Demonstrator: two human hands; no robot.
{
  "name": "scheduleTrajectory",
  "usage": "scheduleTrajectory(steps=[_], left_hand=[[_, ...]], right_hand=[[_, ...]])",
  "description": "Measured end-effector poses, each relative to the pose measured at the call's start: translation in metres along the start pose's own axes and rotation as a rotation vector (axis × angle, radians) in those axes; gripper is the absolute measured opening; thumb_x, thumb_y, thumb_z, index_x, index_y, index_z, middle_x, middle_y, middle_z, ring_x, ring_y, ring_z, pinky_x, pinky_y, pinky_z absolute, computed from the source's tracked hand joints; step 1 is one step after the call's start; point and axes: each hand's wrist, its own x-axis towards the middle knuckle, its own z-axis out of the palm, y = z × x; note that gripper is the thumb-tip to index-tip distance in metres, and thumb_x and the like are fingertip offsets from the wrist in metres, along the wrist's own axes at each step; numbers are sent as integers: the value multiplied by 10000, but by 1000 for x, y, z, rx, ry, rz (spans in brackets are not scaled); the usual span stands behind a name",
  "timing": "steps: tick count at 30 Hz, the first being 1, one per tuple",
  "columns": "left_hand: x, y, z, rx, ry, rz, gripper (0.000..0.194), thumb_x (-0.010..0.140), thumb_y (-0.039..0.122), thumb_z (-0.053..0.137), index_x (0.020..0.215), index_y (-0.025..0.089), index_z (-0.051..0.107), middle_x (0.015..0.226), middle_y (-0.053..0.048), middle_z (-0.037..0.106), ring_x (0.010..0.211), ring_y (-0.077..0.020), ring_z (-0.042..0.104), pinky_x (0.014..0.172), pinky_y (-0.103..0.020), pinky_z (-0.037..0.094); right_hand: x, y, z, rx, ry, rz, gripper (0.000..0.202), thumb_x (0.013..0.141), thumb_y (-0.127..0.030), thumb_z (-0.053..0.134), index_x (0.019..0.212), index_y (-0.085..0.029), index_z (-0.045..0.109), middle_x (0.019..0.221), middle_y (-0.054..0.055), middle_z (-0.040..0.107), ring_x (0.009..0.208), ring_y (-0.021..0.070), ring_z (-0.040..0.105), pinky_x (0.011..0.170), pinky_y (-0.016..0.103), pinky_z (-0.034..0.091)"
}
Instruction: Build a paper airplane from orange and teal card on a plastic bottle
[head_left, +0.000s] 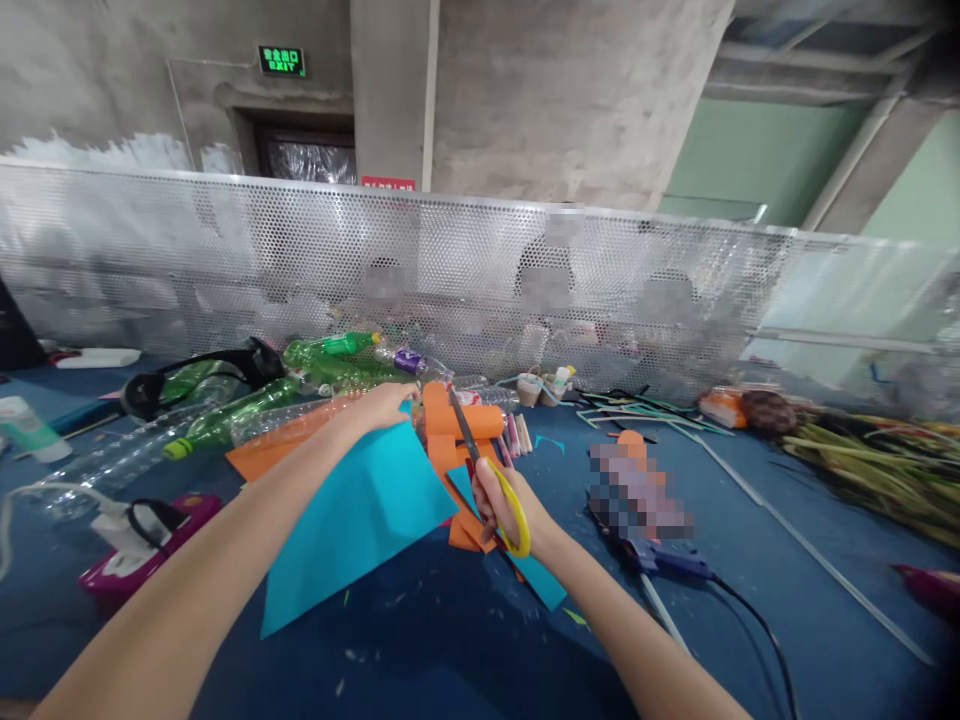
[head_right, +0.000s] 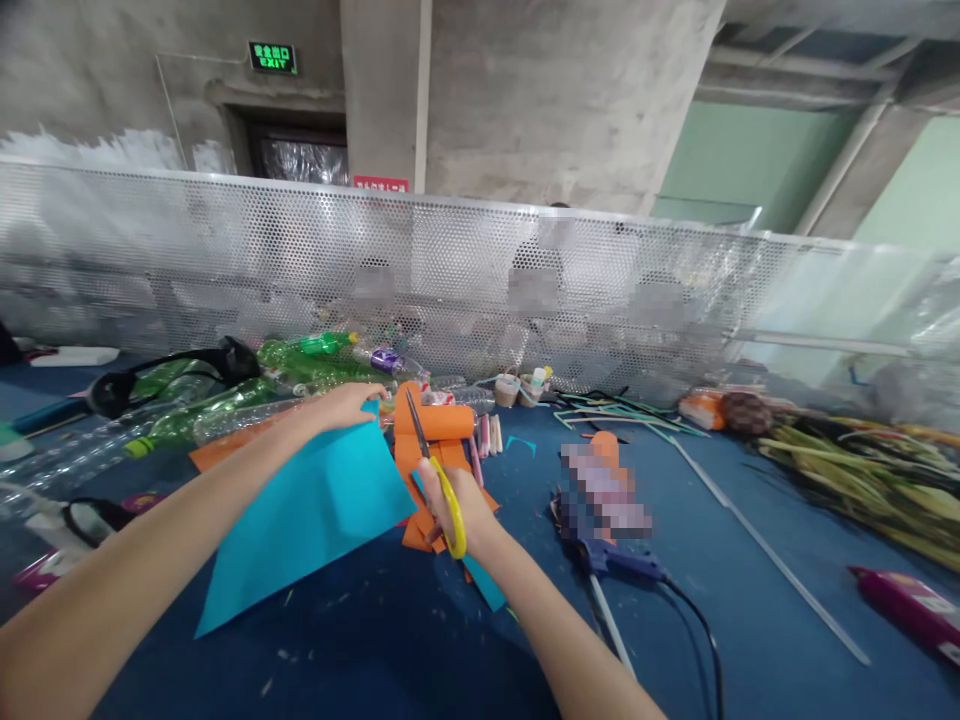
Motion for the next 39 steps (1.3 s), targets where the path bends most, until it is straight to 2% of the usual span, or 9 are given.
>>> scheduleTrajectory(steps=[3, 7, 10, 13, 19, 23, 31, 35, 39], left_hand=[[-6, -7, 17, 65, 67, -11, 355, 674, 86, 578, 1014, 186, 605, 1058, -113, 606, 1054, -309, 505, 889, -410, 378], [-12, 6, 38, 56, 113, 55, 315, 756, 143, 546, 1064, 154, 610, 1132, -144, 552, 1118, -310, 439, 955, -450, 319], [-13, 29, 52, -22, 28, 193, 192, 771, 221, 576, 935, 190, 669, 1004, -80, 630, 1013, -246, 519, 937, -382, 356], [-14, 52, 67, -115, -69, 332, 174, 750, 291, 618, 895, 231, 693, 1031, -57, 645, 1012, -232, 538, 929, -348, 368], [-19, 74, 86, -272, -197, 439, 243, 721, 176, 622, 946, 236, 691, 1035, -66, 665, 987, -235, 567, 899, -341, 390], [-22, 72, 81, -361, -202, 405, 145, 793, 223, 563, 843, 213, 699, 910, -66, 686, 907, -214, 591, 847, -317, 409], [-31, 47, 53, -529, -43, 122, 350, 892, 411, 386, 1032, 189, 618, 1010, -70, 655, 898, -213, 592, 766, -312, 446], [-42, 42, 49, -640, -197, 80, 346, 859, 449, 448, 1011, 212, 649, 971, -42, 678, 855, -203, 614, 714, -283, 458], [-52, 46, 45, -691, -383, 97, 304, 823, 436, 517, 974, 226, 677, 982, -36, 684, 880, -212, 613, 722, -274, 449]], right_hand=[[1, -6, -13, -217, 99, -3, 545, 842, -646, 216, 673, -206, 490, 561, 14, 535, 431, 153, 549, 409, 258, 457], [13, 0, -38, -554, 250, 57, 372, 850, -479, 411, 875, -151, 585, 864, 145, 656, 832, 271, 640, 683, 327, 472], [21, 13, -50, -725, 298, 147, 311, 840, -369, 459, 956, -113, 590, 957, 205, 651, 937, 299, 619, 772, 354, 441], [25, 23, -55, -841, 299, 235, 358, 840, -397, 449, 936, -93, 613, 921, 221, 660, 916, 313, 633, 768, 361, 443], [27, 30, -63, -983, 277, 351, 401, 826, -447, 475, 912, -95, 646, 945, 227, 660, 936, 310, 633, 765, 364, 456], [28, 33, -64, -1026, 248, 372, 387, 813, -436, 512, 908, -91, 658, 947, 232, 660, 930, 300, 639, 751, 355, 464], [26, 31, -55, -1042, 223, 313, 382, 800, -451, 523, 854, -109, 683, 871, 197, 686, 855, 306, 656, 667, 339, 473], [22, 20, -53, -1029, 270, 214, 389, 831, -453, 475, 805, -123, 678, 877, 193, 683, 877, 317, 640, 689, 351, 456], [21, 11, -48, -828, 214, 35, 480, 915, -462, 288, 862, -165, 661, 888, 109, 693, 856, 217, 644, 709, 281, 453]])
